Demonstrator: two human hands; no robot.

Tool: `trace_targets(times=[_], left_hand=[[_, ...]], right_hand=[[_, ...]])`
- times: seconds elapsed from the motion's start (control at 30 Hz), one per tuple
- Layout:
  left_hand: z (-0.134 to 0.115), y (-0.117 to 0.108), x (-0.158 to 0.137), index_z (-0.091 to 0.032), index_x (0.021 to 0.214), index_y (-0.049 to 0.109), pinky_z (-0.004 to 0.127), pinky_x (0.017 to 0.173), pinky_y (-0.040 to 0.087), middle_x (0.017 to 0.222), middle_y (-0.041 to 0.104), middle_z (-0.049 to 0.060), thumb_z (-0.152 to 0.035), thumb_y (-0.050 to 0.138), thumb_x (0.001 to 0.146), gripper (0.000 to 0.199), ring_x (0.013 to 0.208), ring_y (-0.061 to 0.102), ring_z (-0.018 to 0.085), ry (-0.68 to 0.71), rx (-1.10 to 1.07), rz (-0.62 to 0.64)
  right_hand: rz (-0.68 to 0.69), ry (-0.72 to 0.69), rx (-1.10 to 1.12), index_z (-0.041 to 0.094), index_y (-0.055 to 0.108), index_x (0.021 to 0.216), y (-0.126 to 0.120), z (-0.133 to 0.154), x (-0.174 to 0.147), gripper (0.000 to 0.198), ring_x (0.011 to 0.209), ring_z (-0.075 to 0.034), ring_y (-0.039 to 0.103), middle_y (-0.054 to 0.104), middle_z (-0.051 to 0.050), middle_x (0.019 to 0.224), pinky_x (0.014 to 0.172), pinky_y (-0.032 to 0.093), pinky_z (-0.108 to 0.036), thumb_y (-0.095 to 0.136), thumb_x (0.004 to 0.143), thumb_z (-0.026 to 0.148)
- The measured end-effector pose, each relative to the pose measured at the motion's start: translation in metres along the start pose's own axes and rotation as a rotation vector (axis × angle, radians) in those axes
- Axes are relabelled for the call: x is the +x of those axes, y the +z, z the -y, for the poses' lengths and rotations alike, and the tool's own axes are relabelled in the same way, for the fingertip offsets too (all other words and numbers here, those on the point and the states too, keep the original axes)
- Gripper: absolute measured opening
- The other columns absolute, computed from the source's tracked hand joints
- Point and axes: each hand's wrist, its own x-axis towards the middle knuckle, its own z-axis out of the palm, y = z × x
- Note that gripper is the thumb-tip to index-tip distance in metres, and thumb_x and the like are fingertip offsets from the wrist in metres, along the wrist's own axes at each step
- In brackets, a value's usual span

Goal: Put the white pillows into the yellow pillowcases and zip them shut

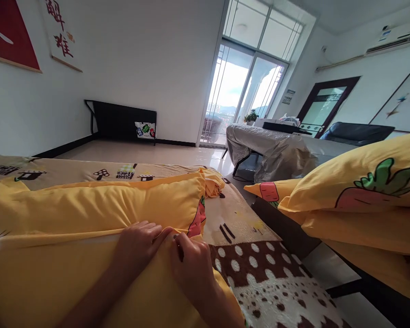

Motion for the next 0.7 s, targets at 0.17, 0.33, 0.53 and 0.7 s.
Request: trace_targets(times=[0.17,0.33,0.53,0.7], left_hand=[[0.002,-0.001,0.0,-0.019,0.061,0.058,0.031,0.059,0.024,0.062,0.06,0.002,-0.04,0.036,0.096,0.046,0.061,0.051,0.016,0.048,-0.028,-0.033],[0.007,0.002,0.002,-0.02,0.06,0.056,0.031,0.062,0.027,0.061,0.058,0.001,-0.041,0.038,0.095,0.045,0.064,0.051,0.017,0.067,-0.021,-0.081],[-0.007,-0.009,0.014,-0.02,0.081,0.062,0.035,0.072,0.034,0.082,0.062,0.005,-0.019,0.042,0.092,0.023,0.082,0.055,0.023,0.101,0.177,-0.036],[-0.032,-0.018,0.033,-0.017,0.089,0.06,0.035,0.074,0.038,0.092,0.061,0.009,-0.005,0.04,0.084,0.024,0.09,0.055,0.025,0.004,0.116,0.165]], right_hand=[[-0.026,-0.046,0.082,0.019,0.049,0.061,0.011,0.005,-0.002,0.027,0.041,-0.007,0.045,0.052,0.003,0.048,0.046,0.03,-0.02,0.045,0.088,0.02],[0.026,-0.04,0.099,0.019,0.052,0.062,-0.005,-0.006,0.006,0.026,0.043,-0.007,0.042,0.048,0.004,0.048,0.047,0.03,-0.019,0.047,0.088,0.023],[0.035,-0.086,0.049,0.018,0.051,0.061,-0.019,-0.019,0.012,0.026,0.043,-0.007,0.038,0.046,0.005,0.048,0.049,0.028,-0.02,0.047,0.086,0.02],[0.052,-0.036,0.155,0.018,0.055,0.065,-0.007,-0.026,0.013,0.025,0.046,-0.007,0.04,0.051,0.003,0.052,0.049,0.029,-0.02,0.045,0.087,0.022]])
